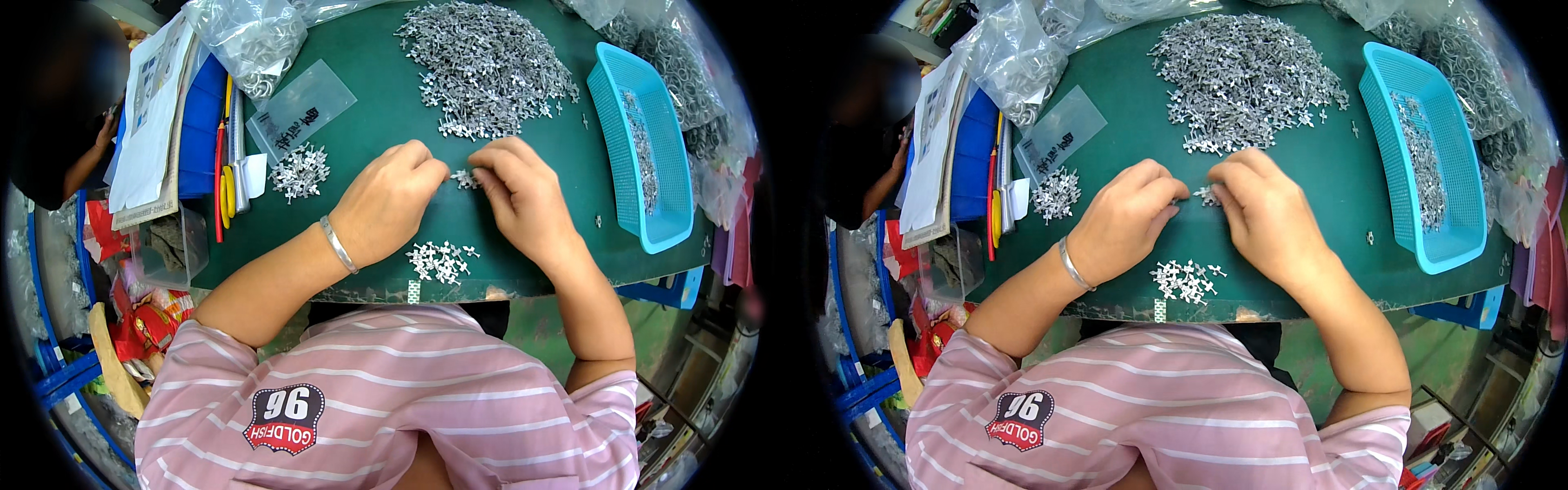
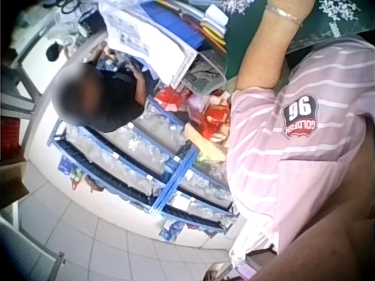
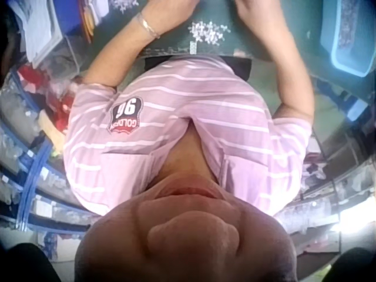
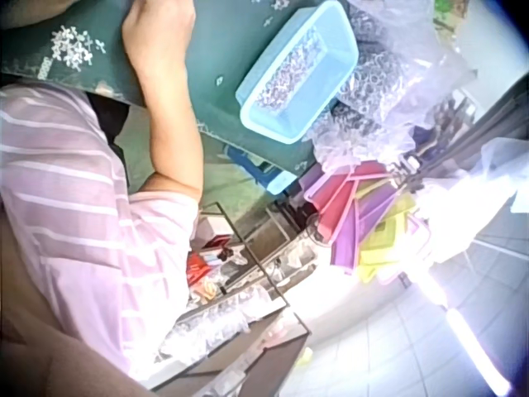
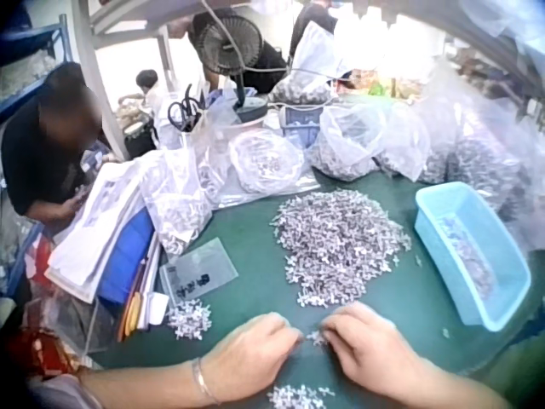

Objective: The person sorts through a pile of small cross-shaped metal pieces on a green table by hand, picking them up and moving them into a smaller cluster.

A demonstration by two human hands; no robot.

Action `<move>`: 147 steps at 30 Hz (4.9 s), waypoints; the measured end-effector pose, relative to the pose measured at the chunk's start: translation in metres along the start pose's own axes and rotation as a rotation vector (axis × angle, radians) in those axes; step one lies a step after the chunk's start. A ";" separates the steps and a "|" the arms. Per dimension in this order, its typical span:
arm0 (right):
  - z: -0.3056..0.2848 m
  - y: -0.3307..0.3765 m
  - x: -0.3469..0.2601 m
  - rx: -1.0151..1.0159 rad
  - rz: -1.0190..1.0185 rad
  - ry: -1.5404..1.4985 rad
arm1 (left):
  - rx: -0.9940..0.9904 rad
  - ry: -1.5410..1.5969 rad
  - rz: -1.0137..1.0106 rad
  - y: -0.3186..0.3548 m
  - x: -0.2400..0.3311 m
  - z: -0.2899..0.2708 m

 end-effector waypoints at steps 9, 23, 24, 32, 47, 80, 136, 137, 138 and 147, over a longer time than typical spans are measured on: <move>-0.001 0.007 -0.001 -0.100 -0.023 0.083 | 0.007 0.085 -0.027 0.004 -0.001 -0.008; 0.007 0.003 -0.002 -0.174 -0.120 0.238 | -0.026 0.066 -0.042 0.005 0.000 -0.001; 0.007 0.003 -0.002 -0.169 -0.123 0.244 | -0.025 0.063 -0.037 0.005 0.000 0.000; 0.004 0.003 -0.003 -0.087 -0.070 0.127 | 0.011 0.101 -0.017 0.017 0.000 -0.007; -0.005 0.008 -0.004 -0.102 -0.041 0.172 | -0.012 0.135 -0.141 0.015 -0.003 -0.008; 0.015 0.011 -0.022 -0.194 -0.100 0.255 | -0.383 1.198 -0.825 0.018 -0.003 -0.003; -0.017 0.039 -0.023 -0.054 0.227 -0.313 | -0.299 0.305 -0.175 0.008 0.010 -0.021; -0.014 0.040 -0.026 -0.053 0.169 -0.255 | -0.347 0.312 -0.135 0.011 0.011 -0.021; -0.009 0.042 -0.028 -0.052 0.112 -0.198 | -0.374 0.289 -0.105 0.012 0.011 -0.021; -0.006 0.045 -0.012 -0.031 -0.100 0.108 | -0.329 0.223 -0.112 0.007 0.011 -0.019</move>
Point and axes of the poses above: each hand's wrist, its own y-axis away from the middle knuckle, its own z-axis out of the palm, x = y × z, the point moved 2 cm from there along -y, towards the middle knuckle, and after that the axes turned 12 degrees about -z, right-handed, at the moved point
